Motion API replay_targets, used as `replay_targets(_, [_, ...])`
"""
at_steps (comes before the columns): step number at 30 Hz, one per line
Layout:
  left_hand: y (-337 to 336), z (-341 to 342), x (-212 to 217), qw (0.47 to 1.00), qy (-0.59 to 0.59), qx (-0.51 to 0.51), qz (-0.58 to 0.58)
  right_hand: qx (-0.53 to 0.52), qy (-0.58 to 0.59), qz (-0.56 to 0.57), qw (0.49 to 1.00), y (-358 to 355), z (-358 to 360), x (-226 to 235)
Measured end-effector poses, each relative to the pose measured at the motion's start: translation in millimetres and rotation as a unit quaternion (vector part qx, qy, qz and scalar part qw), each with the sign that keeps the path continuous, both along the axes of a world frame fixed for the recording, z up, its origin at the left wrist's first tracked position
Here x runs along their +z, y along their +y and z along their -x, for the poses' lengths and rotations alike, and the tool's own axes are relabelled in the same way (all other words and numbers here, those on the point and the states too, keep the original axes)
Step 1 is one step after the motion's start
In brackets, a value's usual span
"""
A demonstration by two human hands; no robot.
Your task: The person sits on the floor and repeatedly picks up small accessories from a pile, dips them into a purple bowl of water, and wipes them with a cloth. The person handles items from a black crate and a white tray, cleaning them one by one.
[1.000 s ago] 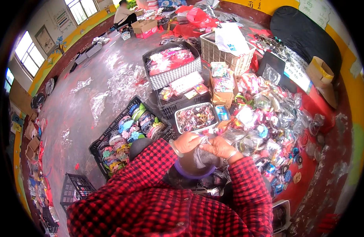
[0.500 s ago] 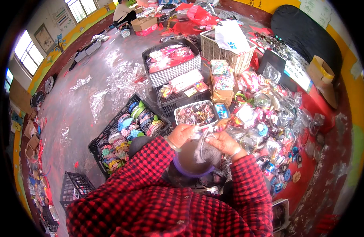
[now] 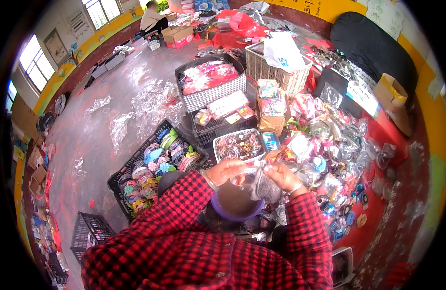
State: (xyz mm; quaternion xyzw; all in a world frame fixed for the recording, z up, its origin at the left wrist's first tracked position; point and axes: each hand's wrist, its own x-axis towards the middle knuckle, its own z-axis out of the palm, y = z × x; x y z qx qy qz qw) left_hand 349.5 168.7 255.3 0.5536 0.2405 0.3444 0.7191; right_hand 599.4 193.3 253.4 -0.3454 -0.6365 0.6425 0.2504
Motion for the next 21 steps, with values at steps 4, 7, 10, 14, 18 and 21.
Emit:
replay_targets(4, [8, 7, -11, 0.999, 0.033, -0.032, -0.028, -0.04, 0.003, -0.021, 0.999, -4, 11, 4])
replay_targets(7, [8, 10, -3, 0.997, 0.053, -0.061, -0.01, -0.008, -0.021, -0.021, 1.0, -4, 10, 7])
replay_targets(10, [1, 9, 10, 0.994, 0.055, -0.088, 0.024, 0.024, -0.039, -0.039, 0.998, -6, 11, 18])
replay_targets(14, [0, 10, 7, 0.991, 0.038, -0.121, 0.048, 0.052, -0.074, -0.043, 0.995, -6, 13, 27])
replay_targets(18, [5, 10, -5, 0.988, 0.032, -0.132, 0.072, 0.047, -0.049, -0.01, 0.998, -5, 13, 19])
replay_targets(21, [4, 12, 0, 0.991, 0.025, -0.106, 0.074, 0.018, -0.037, -0.001, 0.999, -2, 6, 2])
